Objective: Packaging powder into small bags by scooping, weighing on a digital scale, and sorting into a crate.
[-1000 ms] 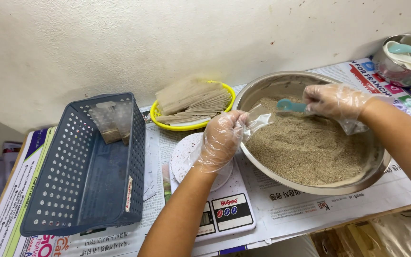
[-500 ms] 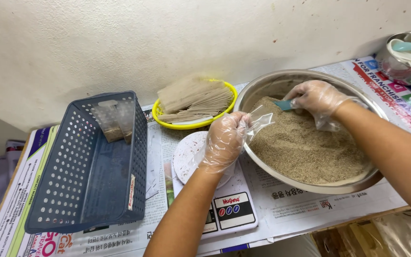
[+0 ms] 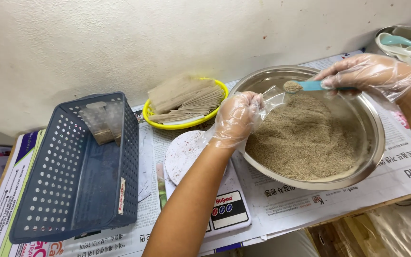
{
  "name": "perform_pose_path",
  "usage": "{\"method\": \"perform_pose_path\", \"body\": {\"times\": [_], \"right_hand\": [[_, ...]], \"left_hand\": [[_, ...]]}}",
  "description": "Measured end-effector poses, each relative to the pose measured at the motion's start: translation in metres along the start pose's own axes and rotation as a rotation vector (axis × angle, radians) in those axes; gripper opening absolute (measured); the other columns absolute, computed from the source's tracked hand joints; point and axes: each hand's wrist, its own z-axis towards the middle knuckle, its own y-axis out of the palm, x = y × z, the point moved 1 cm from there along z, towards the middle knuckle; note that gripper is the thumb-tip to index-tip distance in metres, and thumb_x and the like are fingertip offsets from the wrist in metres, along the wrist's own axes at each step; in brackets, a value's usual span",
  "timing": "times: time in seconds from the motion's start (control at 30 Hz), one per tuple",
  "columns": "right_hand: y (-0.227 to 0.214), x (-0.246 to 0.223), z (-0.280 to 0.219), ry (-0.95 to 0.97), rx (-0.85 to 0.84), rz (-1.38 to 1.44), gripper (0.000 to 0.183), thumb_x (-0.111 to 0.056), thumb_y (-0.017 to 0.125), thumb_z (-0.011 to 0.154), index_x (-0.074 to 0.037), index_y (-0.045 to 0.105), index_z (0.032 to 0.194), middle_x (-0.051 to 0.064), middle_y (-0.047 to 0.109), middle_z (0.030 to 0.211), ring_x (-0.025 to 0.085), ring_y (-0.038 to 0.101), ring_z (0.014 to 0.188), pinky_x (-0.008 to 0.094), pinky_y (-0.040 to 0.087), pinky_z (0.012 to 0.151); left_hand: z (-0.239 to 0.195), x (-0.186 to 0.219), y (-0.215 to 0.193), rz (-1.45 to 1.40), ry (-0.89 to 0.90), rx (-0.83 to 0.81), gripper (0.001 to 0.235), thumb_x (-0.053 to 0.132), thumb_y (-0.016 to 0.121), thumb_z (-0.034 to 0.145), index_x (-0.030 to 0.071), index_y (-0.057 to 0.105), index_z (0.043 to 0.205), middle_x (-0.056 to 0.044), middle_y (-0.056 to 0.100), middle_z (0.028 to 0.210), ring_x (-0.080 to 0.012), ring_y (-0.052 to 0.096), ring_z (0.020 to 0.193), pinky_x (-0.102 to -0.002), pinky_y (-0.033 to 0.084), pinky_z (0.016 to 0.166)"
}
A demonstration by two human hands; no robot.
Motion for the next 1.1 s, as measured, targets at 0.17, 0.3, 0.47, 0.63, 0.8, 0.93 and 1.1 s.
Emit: {"method": "perform_pose_path", "body": {"times": [0.17,0.3,0.47,0.63,0.8,0.93,1.1], "right_hand": [[-0.018,0.007,0.012,-0.127,-0.086,-0.055,0.032,-0.002,0.068,0.093,0.006,0.078,0.123,0.023,0.067,0.08,0.024,0.053,0.068,0.031,0.037,0.063],[-0.017,0.017,0.022,-0.131,-0.172,0.054,0.032,0.001,0.065,0.093,0.01,0.074,0.123,0.027,0.062,0.079,0.024,0.046,0.064,0.031,0.035,0.058],[0.013,-0.005,-0.003,-0.017,-0.111,0.046,0.028,0.004,0.066,0.093,0.008,0.076,0.119,0.027,0.071,0.093,0.034,0.063,0.081,0.038,0.05,0.078],[0.02,-0.016,0.003,-0.143,-0.094,-0.308,0.029,-0.005,0.065,0.092,-0.004,0.08,0.117,0.016,0.079,0.106,0.026,0.069,0.096,0.035,0.051,0.091],[0.033,-0.025,-0.018,-0.493,0.082,-0.872,0.026,-0.021,0.063,0.094,-0.028,0.084,0.107,-0.005,0.083,0.092,0.015,0.07,0.075,0.027,0.054,0.077],[0.044,-0.03,-0.038,-1.213,0.348,-1.458,0.02,-0.032,0.068,0.093,-0.031,0.072,0.113,-0.006,0.074,0.098,0.019,0.067,0.076,0.037,0.054,0.069],[0.061,-0.039,-0.064,-1.093,0.518,-1.8,0.04,-0.014,0.067,0.09,-0.035,0.062,0.123,-0.013,0.069,0.101,0.016,0.067,0.086,0.033,0.055,0.08]], "left_hand": [[0.027,-0.037,0.038,-0.302,0.161,-0.019,0.027,0.019,0.055,0.101,0.011,0.072,0.082,0.004,0.069,0.072,-0.0059,0.059,0.063,-0.022,0.049,0.058],[0.027,-0.032,0.036,-0.164,0.077,-0.018,0.032,0.03,0.053,0.1,0.017,0.071,0.077,0.006,0.067,0.065,-0.0069,0.058,0.058,-0.026,0.047,0.058],[0.049,-0.057,0.066,-0.879,0.157,-0.179,0.022,0.005,0.052,0.101,-0.004,0.061,0.084,-0.007,0.064,0.082,-0.0116,0.062,0.08,-0.024,0.059,0.078],[0.027,-0.024,0.034,0.088,0.201,0.031,0.032,0.036,0.05,0.095,0.02,0.077,0.097,-0.002,0.079,0.086,-0.0235,0.072,0.083,-0.036,0.051,0.078],[0.007,0.005,0.019,-0.038,0.064,-0.202,0.036,0.037,0.049,0.095,0.027,0.077,0.116,0.001,0.081,0.104,-0.0172,0.074,0.097,-0.032,0.053,0.089],[0.003,0.002,0.017,-0.376,0.207,-0.345,0.035,0.026,0.049,0.102,0.02,0.066,0.132,-0.004,0.074,0.109,-0.0158,0.066,0.095,-0.032,0.053,0.086],[-0.009,0.006,0.006,-0.474,0.43,-0.373,0.048,0.012,0.053,0.1,0.013,0.05,0.148,-0.008,0.058,0.149,-0.0204,0.053,0.14,-0.037,0.037,0.124]]}}
